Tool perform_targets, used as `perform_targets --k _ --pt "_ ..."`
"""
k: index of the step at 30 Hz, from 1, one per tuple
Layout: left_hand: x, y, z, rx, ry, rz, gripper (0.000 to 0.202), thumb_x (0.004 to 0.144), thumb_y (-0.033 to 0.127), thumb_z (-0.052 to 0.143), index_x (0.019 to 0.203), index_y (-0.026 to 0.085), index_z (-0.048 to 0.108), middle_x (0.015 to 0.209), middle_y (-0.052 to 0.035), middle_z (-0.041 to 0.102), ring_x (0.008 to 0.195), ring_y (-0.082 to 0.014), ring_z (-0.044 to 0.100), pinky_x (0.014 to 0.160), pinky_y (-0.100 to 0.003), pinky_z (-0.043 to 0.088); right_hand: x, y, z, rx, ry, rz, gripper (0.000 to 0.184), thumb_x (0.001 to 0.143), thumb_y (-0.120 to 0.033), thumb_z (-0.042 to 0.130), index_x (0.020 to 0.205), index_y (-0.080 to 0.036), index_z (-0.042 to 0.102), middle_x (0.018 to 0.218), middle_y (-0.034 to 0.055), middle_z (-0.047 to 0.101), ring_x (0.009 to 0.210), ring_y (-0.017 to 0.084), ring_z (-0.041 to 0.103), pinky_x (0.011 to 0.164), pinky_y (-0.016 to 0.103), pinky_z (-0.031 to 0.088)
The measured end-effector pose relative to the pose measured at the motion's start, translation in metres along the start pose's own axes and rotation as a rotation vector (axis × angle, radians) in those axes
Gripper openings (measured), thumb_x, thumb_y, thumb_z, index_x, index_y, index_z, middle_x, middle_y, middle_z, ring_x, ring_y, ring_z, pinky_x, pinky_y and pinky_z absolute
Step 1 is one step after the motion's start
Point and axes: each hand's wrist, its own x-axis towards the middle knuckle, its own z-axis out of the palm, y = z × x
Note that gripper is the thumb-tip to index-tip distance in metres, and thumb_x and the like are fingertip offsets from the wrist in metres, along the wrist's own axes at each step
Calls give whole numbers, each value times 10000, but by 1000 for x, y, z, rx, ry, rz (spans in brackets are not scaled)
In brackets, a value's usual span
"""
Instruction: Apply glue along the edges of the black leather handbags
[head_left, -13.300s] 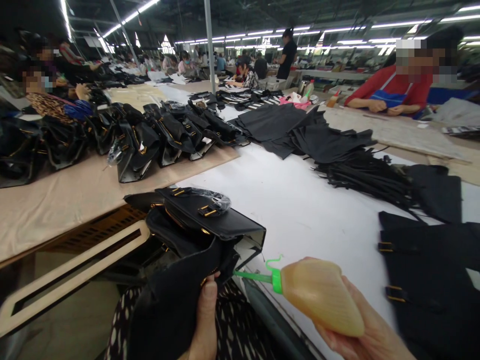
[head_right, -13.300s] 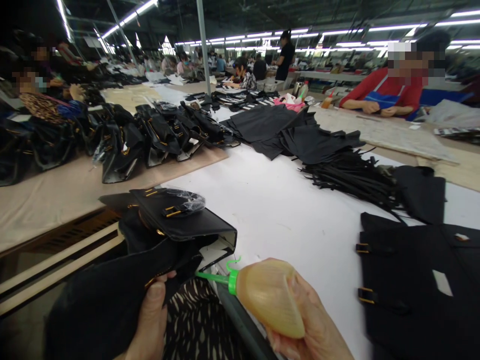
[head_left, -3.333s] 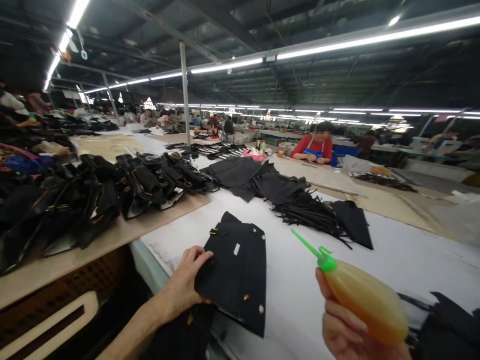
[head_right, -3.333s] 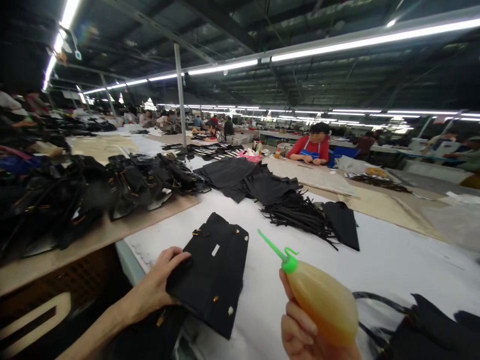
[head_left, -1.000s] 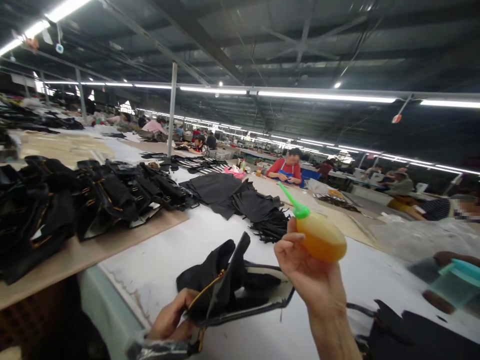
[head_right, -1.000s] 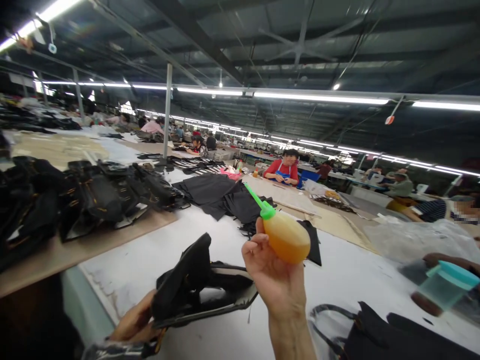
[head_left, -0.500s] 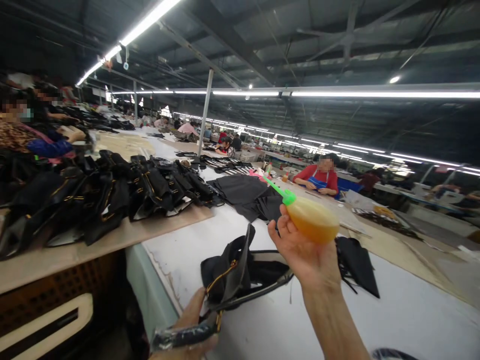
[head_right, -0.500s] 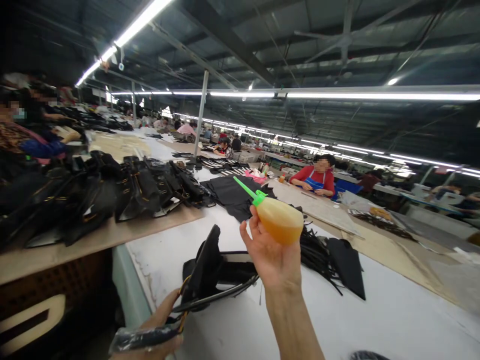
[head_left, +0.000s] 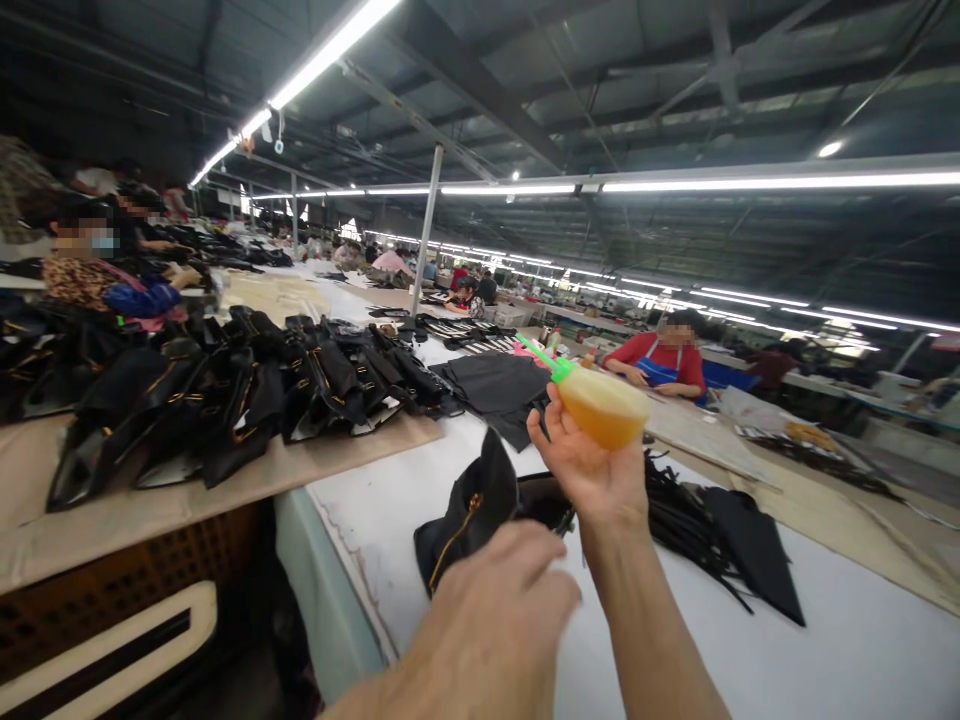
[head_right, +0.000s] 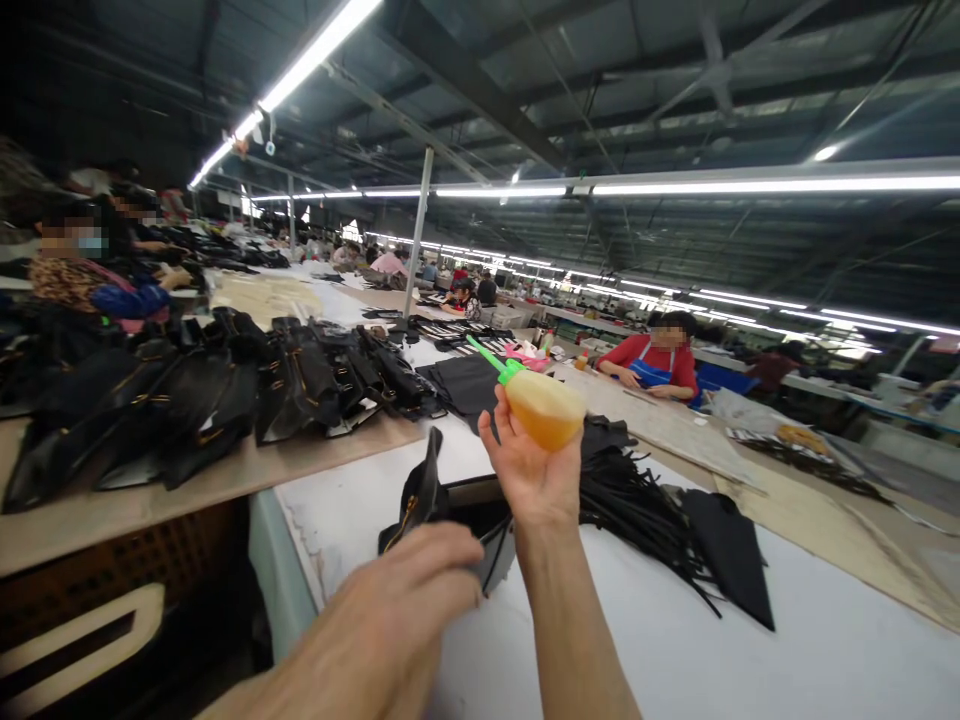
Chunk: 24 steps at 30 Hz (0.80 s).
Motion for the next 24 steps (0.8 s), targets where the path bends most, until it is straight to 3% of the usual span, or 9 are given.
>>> perform_targets --k 1,4,8,10,12,15,19,21,24 --pt "16 -4 4 220 80 0 300 751 96 516 1012 190 631 1230 -105 565 1202 -286 448 1013 -422 376 1 -1 -1 -3 3 -5 384 864 -404 454 1118 -138 564 1084 158 614 839 211 615 799 452 488" --pt "40 -22 13 657 282 -209 392 765 76 478 1147 112 554 1298 -197 497 1220 -346 433 979 -503 389 2 -4 -3 0 17 -20 388 850 -421 482 1109 -143 565 1074 149 619 834 206 616 808 448 483" --pt "40 -29 10 773 400 -406 643 773 213 573 1360 119 327 1443 -261 260 1109 -374 524 801 -470 501 3 -6 -4 15 18 -19 399 861 -440 467 1102 -140 574 1059 146 627 860 216 615 827 473 467" --pt "47 -24 3 778 387 -458 687 784 299 587 1387 149 294 1463 -271 196 950 -358 608 688 -455 519 5 -6 -4 21 24 -19 402 862 -458 466 1091 -148 579 1053 141 632 855 215 616 823 480 468" --pt "58 -18 -5 842 383 -417 622 785 354 597 1341 169 391 1432 -252 286 869 -345 624 680 -475 500 6 -6 -5 24 36 -23 423 855 -489 471 1087 -152 576 1047 139 634 845 216 618 811 483 473" --pt "74 -14 -19 1004 400 -239 425 804 352 579 1141 93 588 1278 -225 489 1065 -394 512 855 -549 406 6 -5 -5 24 46 -23 453 861 -508 454 1102 -140 563 1041 151 635 829 213 621 798 477 480" --pt "84 -18 -36 1143 292 47 456 750 254 630 1188 156 553 1372 -127 434 1319 -342 246 1078 -561 103 3 -4 -4 22 29 -5 444 878 -480 444 1122 -127 554 1057 164 630 854 219 620 805 469 483" --pt "85 -19 -42 1187 202 18 497 675 262 686 1148 162 572 1267 -134 528 1245 -339 355 1084 -547 73 2 -4 -4 28 28 -6 452 874 -487 448 1128 -127 550 1057 159 630 860 220 620 814 466 481" --pt "79 -16 -43 1239 99 -170 377 644 312 697 941 85 648 965 -185 635 993 -348 522 1047 -554 142 2 -2 -4 39 38 -18 452 873 -500 458 1113 -130 555 1053 147 628 844 216 624 822 465 476"
